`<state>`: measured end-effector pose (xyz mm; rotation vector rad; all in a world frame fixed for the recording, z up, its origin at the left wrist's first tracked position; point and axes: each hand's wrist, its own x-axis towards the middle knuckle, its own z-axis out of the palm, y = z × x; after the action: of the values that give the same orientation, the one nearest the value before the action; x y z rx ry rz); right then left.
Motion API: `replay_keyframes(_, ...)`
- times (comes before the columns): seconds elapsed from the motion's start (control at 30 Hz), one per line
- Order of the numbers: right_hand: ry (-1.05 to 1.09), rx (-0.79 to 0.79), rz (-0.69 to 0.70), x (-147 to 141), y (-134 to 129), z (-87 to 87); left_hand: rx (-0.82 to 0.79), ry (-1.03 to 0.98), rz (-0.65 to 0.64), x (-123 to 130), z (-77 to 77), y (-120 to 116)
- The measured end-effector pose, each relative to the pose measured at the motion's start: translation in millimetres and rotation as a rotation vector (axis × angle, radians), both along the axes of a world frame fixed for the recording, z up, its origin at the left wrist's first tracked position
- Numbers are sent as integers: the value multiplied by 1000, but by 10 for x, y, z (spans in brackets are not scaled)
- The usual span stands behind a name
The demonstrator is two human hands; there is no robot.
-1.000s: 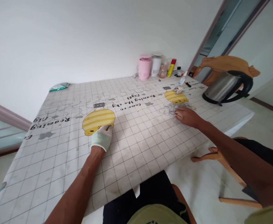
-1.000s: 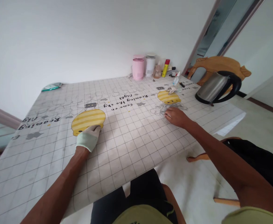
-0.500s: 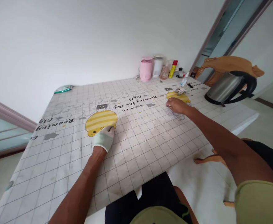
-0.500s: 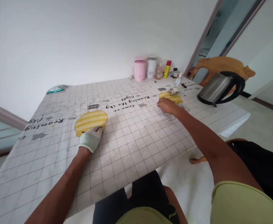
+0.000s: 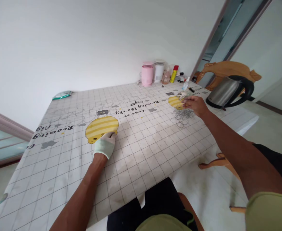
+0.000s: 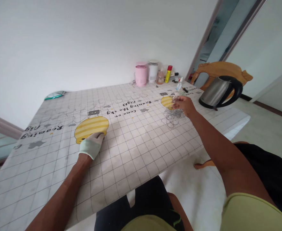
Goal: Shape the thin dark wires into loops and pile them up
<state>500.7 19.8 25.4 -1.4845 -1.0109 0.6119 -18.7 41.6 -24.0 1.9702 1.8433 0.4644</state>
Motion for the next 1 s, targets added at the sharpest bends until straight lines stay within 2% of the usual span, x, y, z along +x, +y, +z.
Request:
replay_keyframes(0.2, 74, 15, 13, 23, -68, 87, -1, 14, -5, 2, 8, 4)
replay_keyframes(0.4, -26, -13, -147, 12, -98, 26, -11, 4, 2, 5, 26, -8)
replay_keyframes(0.57, -349, -45, -188, -16, -149, 45, -22, 14, 3, 24, 37, -8)
replay_keyframes(0.63, -376, -29, -146, -28, -166, 73, -19, 8, 7, 19, 23, 4)
replay_keyframes(0.83, -16, 32, 21, -138, -265, 178, 12, -50, 18, 28, -4, -17)
replay_keyframes(0.9, 44, 36, 64, -247, -319, 239, 45, -105, 17, 119, 52, -97)
replay_keyframes(1.0, 55, 51, 176, -536, -397, 343, 47, -224, -35, 396, 244, -293)
